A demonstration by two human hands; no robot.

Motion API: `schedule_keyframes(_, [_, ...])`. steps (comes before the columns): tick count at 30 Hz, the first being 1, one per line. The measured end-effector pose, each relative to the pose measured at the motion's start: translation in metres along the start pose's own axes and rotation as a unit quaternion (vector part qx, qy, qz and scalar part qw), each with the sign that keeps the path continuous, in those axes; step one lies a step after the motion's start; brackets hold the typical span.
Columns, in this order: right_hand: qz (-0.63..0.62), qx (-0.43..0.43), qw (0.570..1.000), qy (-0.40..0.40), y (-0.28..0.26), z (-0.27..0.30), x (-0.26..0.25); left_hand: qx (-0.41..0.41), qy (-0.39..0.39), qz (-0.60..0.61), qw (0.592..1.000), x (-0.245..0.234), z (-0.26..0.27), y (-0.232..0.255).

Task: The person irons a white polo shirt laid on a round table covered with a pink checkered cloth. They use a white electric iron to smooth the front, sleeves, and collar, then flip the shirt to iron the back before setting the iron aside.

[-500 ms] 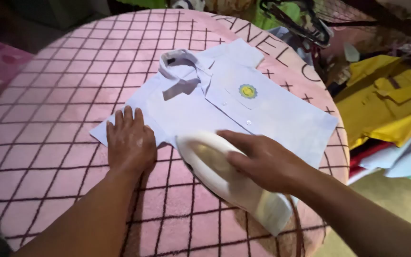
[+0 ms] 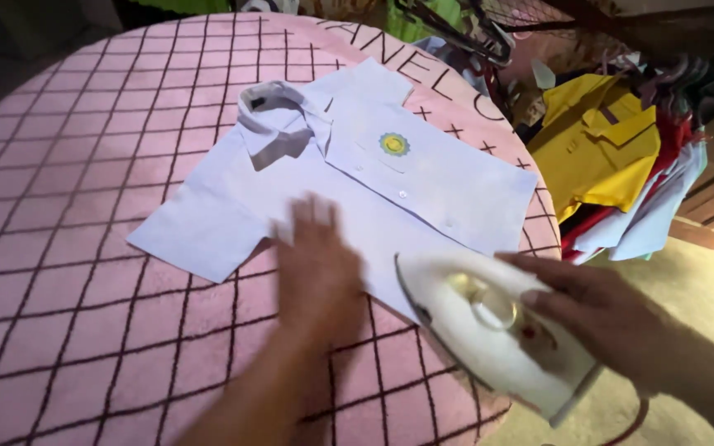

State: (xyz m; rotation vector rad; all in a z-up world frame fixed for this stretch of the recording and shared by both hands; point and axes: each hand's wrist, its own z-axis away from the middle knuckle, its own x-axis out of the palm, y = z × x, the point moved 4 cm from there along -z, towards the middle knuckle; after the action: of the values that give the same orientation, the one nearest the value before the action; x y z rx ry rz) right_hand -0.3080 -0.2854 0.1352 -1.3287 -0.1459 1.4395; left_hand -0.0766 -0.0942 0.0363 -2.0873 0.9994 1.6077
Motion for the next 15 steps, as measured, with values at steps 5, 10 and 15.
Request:
schedule_keyframes(5, [0.05,0.01,0.998,0.029,-0.024,-0.014,0.001,-0.032,-0.066,0.132,0.988,-0.01,0.03,0.035])
schedule_keyframes(10, [0.07,-0.069,0.995,-0.026,-0.058,-0.05,0.024,-0.039,-0.062,0.119,0.99,-0.016,0.035,0.035])
schedule_keyframes(15, [0.069,-0.151,0.985,-0.047,-0.114,-0.088,0.048,-0.054,-0.086,0.108,0.989,-0.021,0.035,0.038])
